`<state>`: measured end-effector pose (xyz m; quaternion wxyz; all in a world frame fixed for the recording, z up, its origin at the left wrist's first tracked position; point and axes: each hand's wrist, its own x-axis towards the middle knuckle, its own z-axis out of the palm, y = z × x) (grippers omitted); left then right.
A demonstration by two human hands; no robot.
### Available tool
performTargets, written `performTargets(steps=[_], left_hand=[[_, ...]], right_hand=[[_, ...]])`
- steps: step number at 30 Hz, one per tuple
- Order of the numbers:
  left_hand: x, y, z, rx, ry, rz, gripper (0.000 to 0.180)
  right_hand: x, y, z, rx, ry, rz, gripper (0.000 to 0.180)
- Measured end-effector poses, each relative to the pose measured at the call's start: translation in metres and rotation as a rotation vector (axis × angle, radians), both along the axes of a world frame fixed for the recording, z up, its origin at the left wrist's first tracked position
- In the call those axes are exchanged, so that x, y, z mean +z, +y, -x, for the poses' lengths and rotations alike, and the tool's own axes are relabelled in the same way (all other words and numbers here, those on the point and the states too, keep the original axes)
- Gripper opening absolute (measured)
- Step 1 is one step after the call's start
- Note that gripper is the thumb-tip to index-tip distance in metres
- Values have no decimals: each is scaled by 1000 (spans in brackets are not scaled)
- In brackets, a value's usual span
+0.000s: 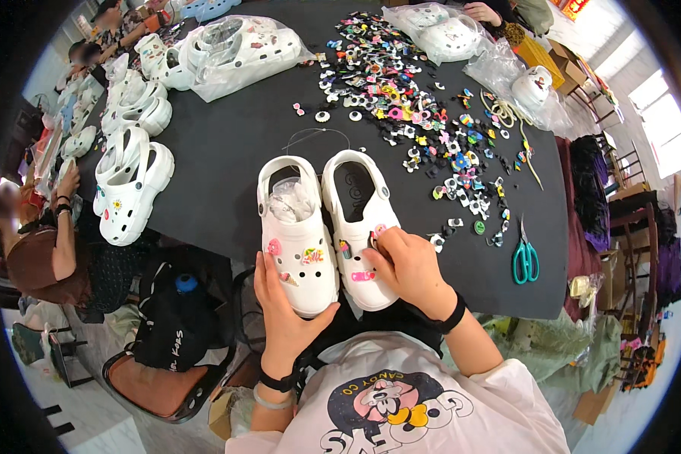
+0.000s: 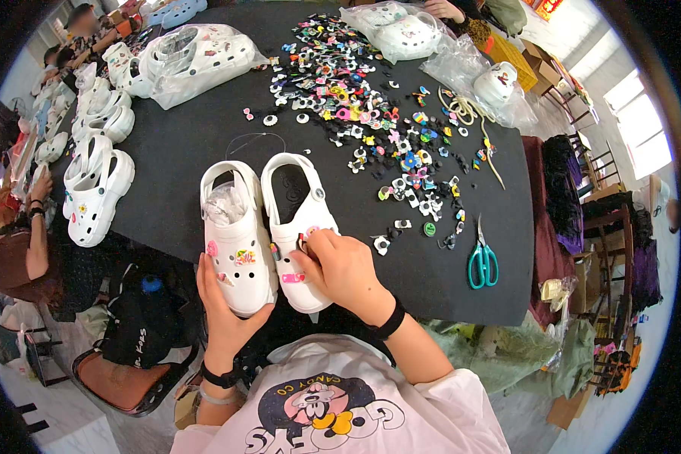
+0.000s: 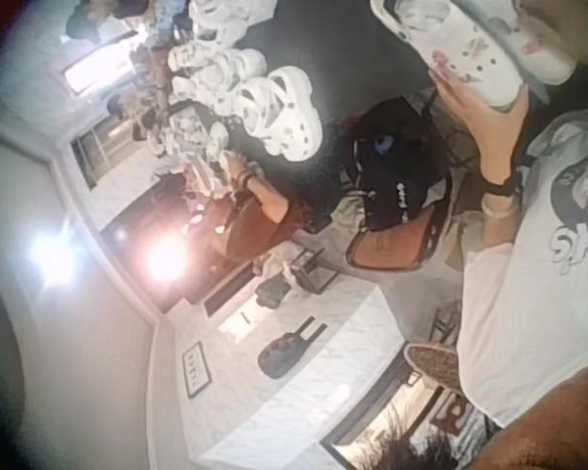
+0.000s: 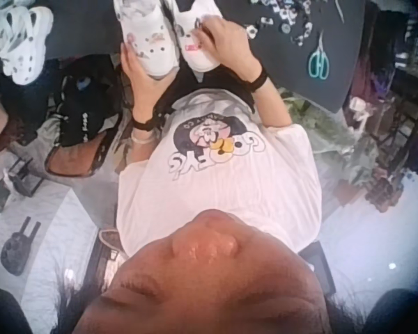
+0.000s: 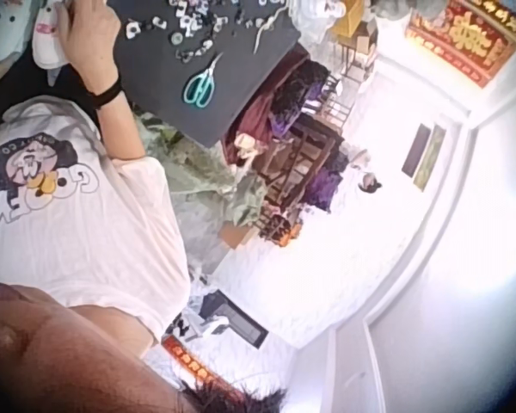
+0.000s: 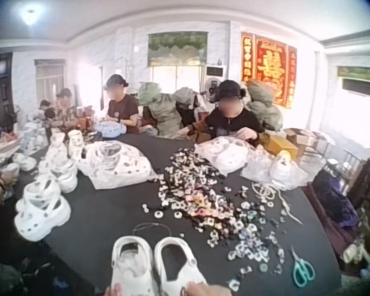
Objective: Attaching decorative charms to the holes of foam clogs at a manufacturing station.
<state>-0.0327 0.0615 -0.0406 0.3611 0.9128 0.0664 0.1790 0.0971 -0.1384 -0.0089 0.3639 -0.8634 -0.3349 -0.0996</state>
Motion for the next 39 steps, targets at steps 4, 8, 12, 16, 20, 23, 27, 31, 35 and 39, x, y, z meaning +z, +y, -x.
performTargets(steps=[4, 8, 12, 16, 20, 23, 27, 31, 35, 39], left_hand=[[0, 1, 1, 2, -5, -29, 124], [-2, 1, 0, -5, -4, -29, 124], [11, -11, 4, 26, -84, -105, 115], [19, -37, 8, -161, -253, -378, 69], [14, -59, 0, -246, -217, -468, 52], [5, -60, 2, -215, -223, -467, 49], [5, -59, 0, -223, -251, -430, 47], [6, -60, 1, -198, -253, -387, 47], [0, -58, 5, -221, -247, -418, 47], [1, -58, 5, -192, -249, -402, 45]], right_hand=[[-5, 0, -5, 46, -14, 52, 16], [-3, -18, -15, 29, 203, -151, 16], [-1, -29, -17, -5, 347, -212, 19], [-2, -20, -13, 43, 215, -166, 17], [-5, -11, -11, 85, 97, -126, 16], [-8, -9, -12, 121, 68, -98, 15], [-8, -8, -14, 150, 78, -171, 16], [-18, -16, -24, 154, 82, -279, 20], [-22, -33, -32, 94, 764, -626, 29], [-13, -28, -23, 81, 670, -536, 27]])
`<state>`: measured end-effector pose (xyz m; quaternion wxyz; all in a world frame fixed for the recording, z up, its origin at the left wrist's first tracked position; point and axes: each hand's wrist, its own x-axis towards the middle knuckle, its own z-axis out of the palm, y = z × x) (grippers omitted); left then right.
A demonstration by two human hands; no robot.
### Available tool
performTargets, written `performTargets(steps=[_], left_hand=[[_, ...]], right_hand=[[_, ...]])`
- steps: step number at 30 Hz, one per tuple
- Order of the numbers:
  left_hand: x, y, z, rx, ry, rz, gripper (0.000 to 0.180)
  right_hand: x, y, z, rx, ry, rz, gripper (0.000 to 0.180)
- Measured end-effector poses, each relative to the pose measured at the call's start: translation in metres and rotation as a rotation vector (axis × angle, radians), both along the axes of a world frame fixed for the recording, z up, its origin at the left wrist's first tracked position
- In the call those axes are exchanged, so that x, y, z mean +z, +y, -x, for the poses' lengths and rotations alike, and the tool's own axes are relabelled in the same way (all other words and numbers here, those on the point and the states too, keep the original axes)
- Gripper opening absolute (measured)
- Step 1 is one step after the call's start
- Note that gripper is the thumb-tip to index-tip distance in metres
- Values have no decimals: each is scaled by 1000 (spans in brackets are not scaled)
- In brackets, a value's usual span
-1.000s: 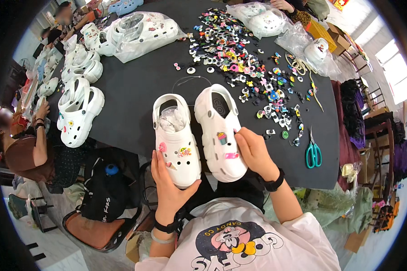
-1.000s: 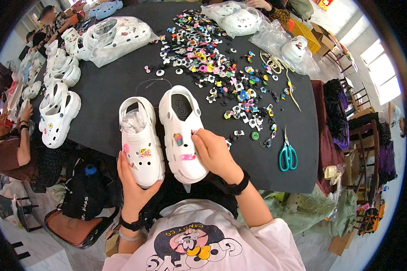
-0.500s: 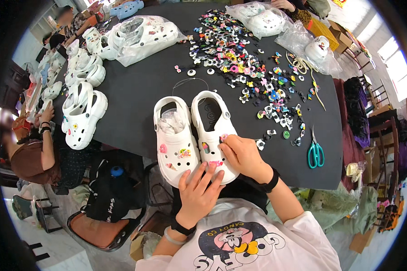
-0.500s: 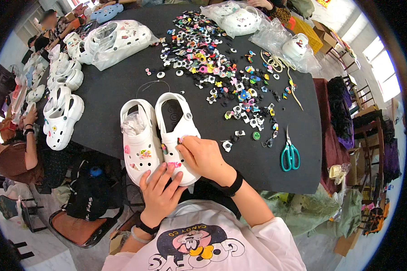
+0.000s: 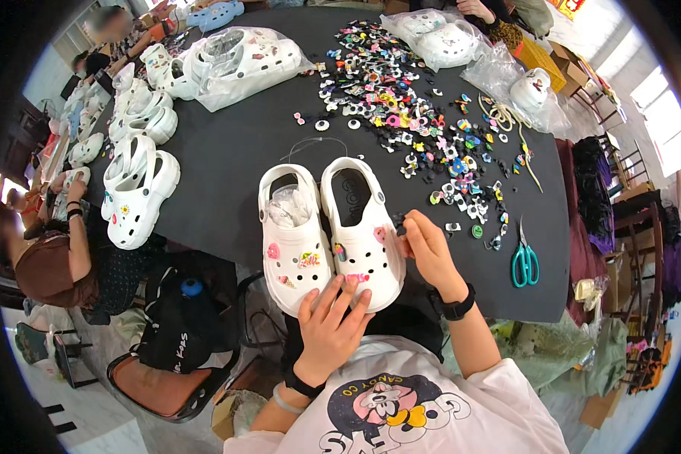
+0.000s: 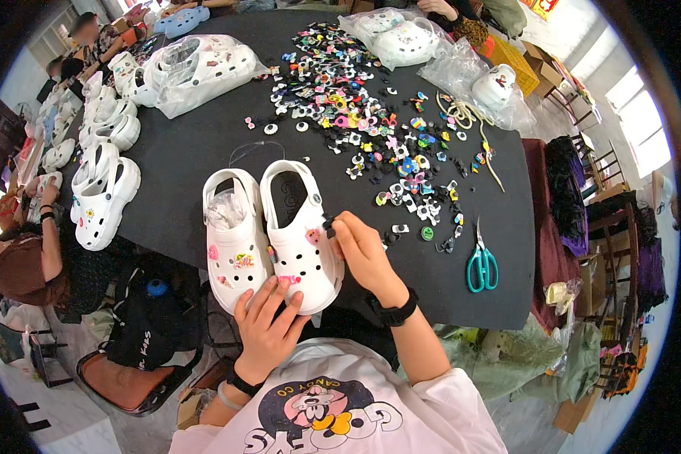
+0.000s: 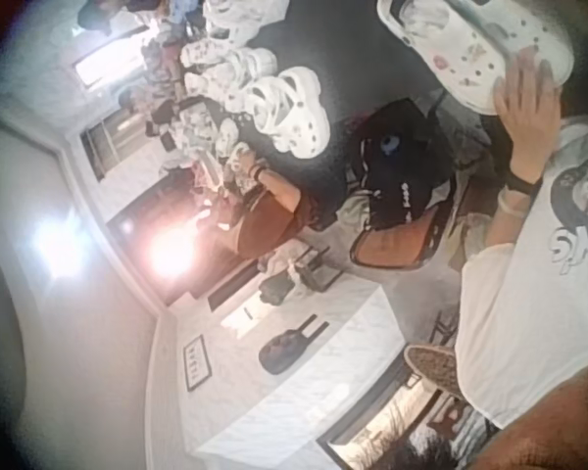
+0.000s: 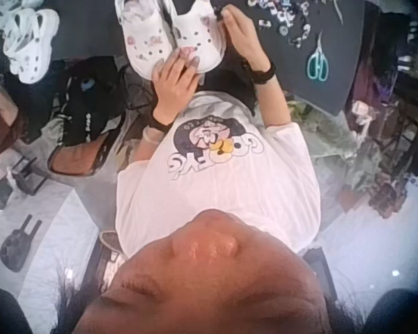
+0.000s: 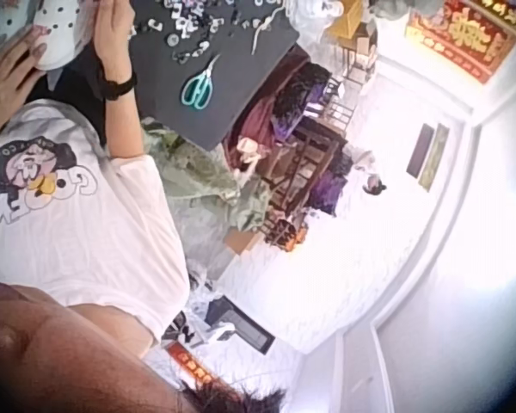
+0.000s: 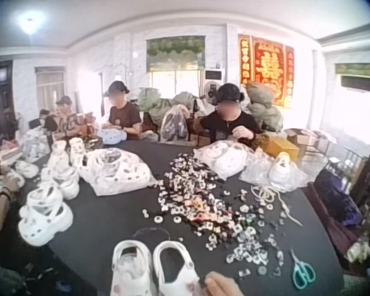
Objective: Attaching decorative charms to the holes of foam clogs at a manufacturing station.
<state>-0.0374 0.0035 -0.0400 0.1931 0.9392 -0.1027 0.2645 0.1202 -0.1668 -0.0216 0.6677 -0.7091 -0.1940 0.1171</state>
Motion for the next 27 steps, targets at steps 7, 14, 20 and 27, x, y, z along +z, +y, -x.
performTargets(steps=[7, 14, 20, 27], left_hand=[[2, -1, -1, 10, 11, -2, 45], [7, 0, 0, 5, 87, 83, 50], [9, 1, -1, 2, 85, 60, 48], [1, -2, 1, 34, 78, 65, 40]], right_hand=[[14, -41, -24, -235, 69, 114, 25], [16, -50, -29, -376, -137, -92, 57], [23, -13, 8, -145, -271, 174, 49], [44, 33, 26, 5, -512, 423, 33]])
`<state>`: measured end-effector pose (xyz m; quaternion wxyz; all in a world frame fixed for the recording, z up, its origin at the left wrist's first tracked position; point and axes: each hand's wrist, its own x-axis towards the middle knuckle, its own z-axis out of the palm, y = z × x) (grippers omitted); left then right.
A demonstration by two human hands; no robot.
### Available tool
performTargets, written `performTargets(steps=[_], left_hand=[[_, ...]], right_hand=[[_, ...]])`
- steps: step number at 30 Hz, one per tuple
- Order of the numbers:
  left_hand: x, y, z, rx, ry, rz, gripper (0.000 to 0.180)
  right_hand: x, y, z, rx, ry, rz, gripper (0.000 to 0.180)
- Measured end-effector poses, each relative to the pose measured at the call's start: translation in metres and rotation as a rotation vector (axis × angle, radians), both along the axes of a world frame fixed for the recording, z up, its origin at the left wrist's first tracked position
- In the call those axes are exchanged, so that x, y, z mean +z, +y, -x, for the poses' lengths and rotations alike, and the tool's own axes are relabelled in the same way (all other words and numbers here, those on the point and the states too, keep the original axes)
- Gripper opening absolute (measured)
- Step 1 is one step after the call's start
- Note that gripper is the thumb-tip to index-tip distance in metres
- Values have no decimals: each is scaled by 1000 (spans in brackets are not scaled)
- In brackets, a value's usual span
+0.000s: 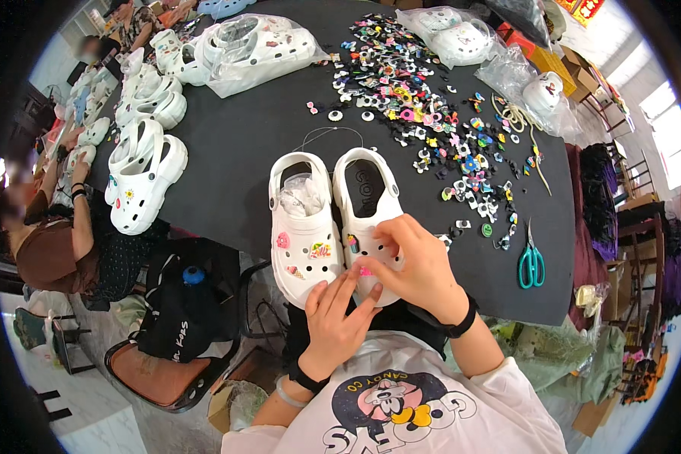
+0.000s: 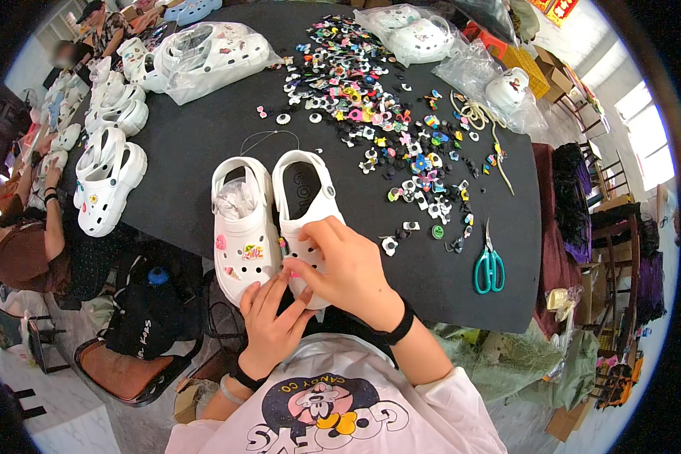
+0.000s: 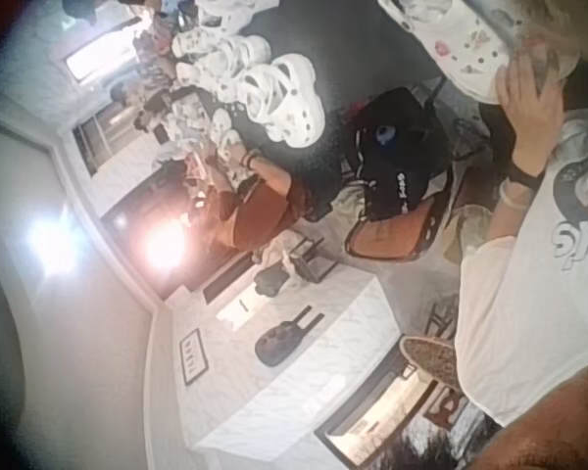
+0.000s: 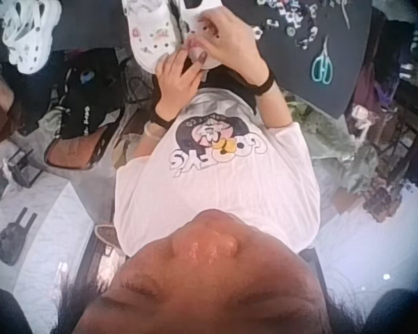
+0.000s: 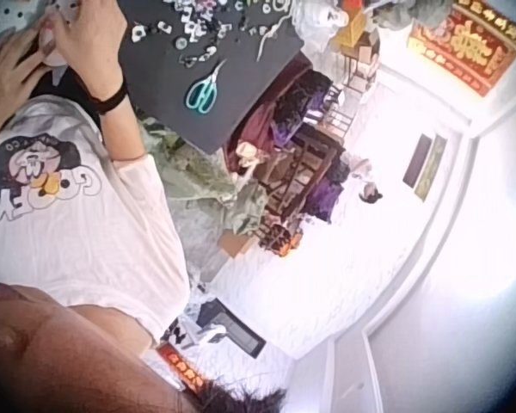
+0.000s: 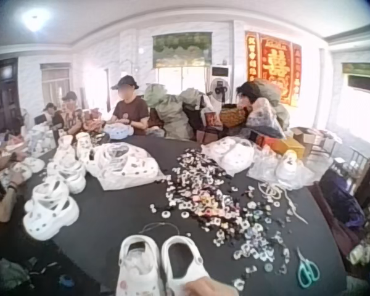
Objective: Attaching decorative charms to the holes of foam clogs at a manufacturing station.
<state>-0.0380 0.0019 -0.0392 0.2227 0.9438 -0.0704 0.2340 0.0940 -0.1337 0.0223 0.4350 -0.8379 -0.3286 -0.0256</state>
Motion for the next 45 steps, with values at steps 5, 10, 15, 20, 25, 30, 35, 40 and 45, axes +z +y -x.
performTargets(steps=[5, 10, 15, 20, 25, 30, 35, 40, 45], left_hand=[[-4, -1, -1, 20, -50, -16, 38], [0, -2, -3, 37, -77, 4, 34], [-7, 1, -1, 17, -79, -32, 40], [-6, -1, -1, 21, -77, -54, 43], [-4, -2, 0, 25, -68, -55, 44], [-4, -2, 2, 16, -70, -43, 45], [1, -3, 0, 24, -54, -30, 43], [1, -3, -2, 24, -54, -4, 40], [3, -3, -2, 16, -26, 11, 41]], right_hand=[[17, 19, -7, 62, -316, 260, 35], [24, 26, -2, 68, -384, 490, 29], [13, 26, -11, 156, -313, 450, 23], [5, 19, -17, 222, -131, 174, 19], [3, 12, -24, 293, 228, -28, 15], [4, 9, -15, 218, 251, -44, 12], [-2, 12, -6, 189, -251, -14, 15], [4, 16, -4, 194, -365, 129, 19], [1, 13, -31, 340, -219, 30, 11]])
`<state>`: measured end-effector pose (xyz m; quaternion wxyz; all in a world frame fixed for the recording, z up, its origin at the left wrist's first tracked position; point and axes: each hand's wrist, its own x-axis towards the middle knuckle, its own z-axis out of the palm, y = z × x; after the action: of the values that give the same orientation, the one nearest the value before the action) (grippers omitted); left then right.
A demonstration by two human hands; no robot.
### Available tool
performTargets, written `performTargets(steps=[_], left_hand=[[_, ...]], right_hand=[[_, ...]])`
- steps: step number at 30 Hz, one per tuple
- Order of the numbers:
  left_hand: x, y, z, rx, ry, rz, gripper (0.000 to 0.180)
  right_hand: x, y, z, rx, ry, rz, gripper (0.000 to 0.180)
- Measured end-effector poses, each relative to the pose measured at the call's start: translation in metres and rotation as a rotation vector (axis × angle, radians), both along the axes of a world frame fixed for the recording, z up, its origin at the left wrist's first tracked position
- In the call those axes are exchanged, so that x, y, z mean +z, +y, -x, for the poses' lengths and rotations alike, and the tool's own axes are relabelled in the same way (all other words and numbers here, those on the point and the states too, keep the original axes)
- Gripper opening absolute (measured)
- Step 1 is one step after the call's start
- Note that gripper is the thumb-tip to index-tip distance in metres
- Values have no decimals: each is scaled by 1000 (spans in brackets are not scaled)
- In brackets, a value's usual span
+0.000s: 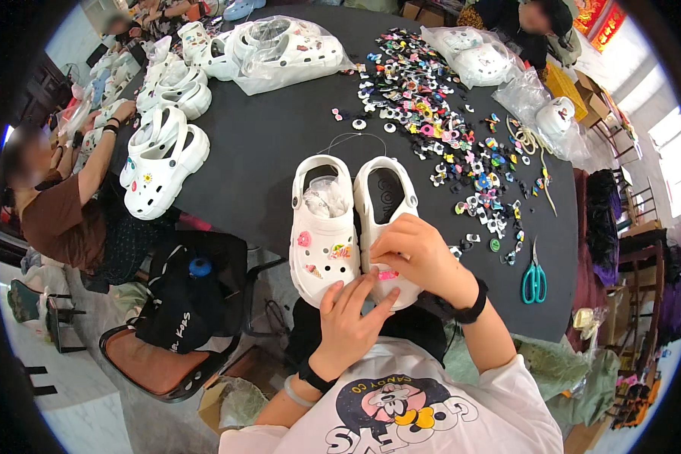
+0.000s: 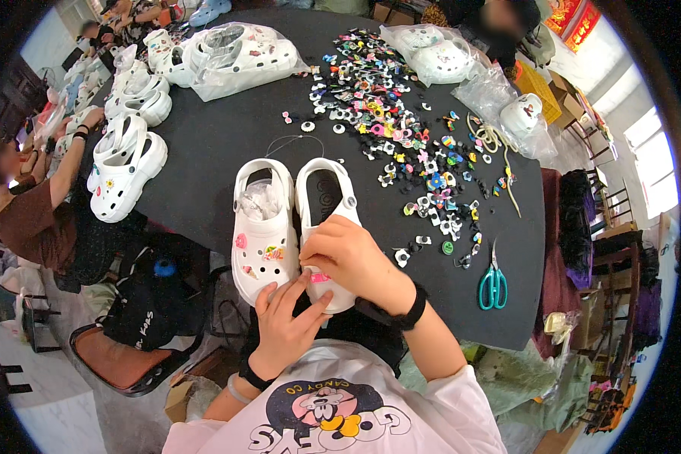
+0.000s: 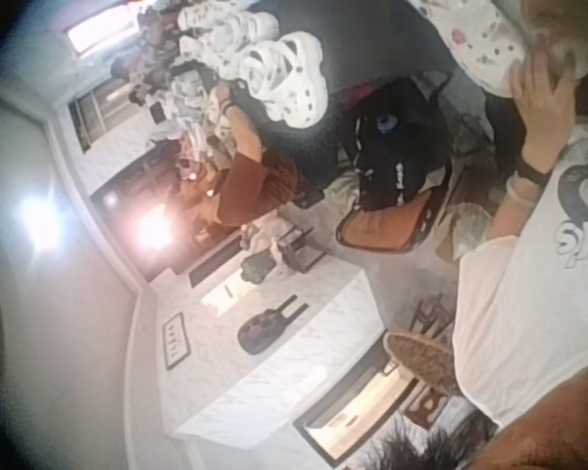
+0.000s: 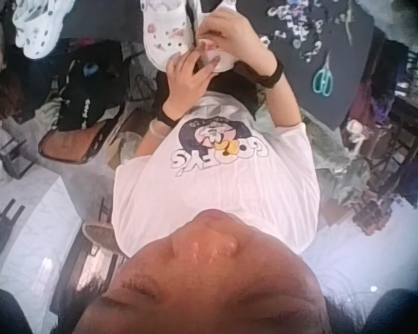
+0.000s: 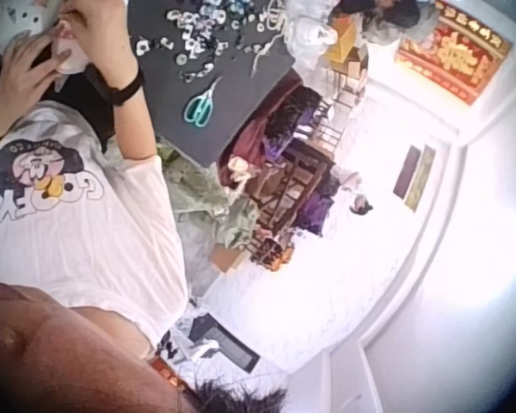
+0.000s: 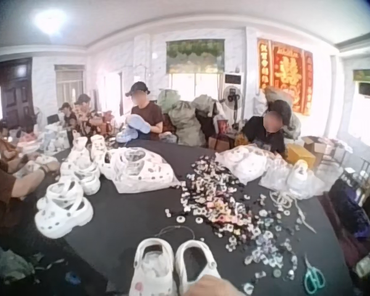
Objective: Attaching decorative charms to the holes of foam clogs at a manufacturing station.
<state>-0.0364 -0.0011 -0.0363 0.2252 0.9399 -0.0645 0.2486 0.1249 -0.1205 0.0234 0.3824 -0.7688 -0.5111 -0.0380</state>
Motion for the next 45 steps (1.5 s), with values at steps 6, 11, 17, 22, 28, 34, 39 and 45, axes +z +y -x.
performTargets(steps=[6, 11, 17, 22, 28, 34, 39, 45], left_hand=[[-1, 0, 4, -11, -12, 11, 45], [0, 1, 4, -10, -12, 21, 46], [9, 0, 0, 9, -16, 18, 33], [10, -1, -2, 14, -28, 16, 33], [4, -1, 0, 17, -42, -9, 34], [-3, 1, 0, -1, -53, -1, 44], [-5, 4, 1, 12, -67, 31, 45], [-3, 4, -1, -20, -58, 4, 45]], right_hand=[[-33, -12, -19, 202, 788, -212, 15], [-19, -11, -18, 231, 536, -173, 15], [0, -5, -6, 196, 11, -41, 12], [10, -2, 10, 115, -190, 147, 21], [-10, -11, 7, 98, -176, 60, 19], [-36, -23, -11, 159, 736, -272, 13], [-57, -51, -20, 126, 942, -378, 19], [-64, -74, 1, -111, 944, -501, 18]])
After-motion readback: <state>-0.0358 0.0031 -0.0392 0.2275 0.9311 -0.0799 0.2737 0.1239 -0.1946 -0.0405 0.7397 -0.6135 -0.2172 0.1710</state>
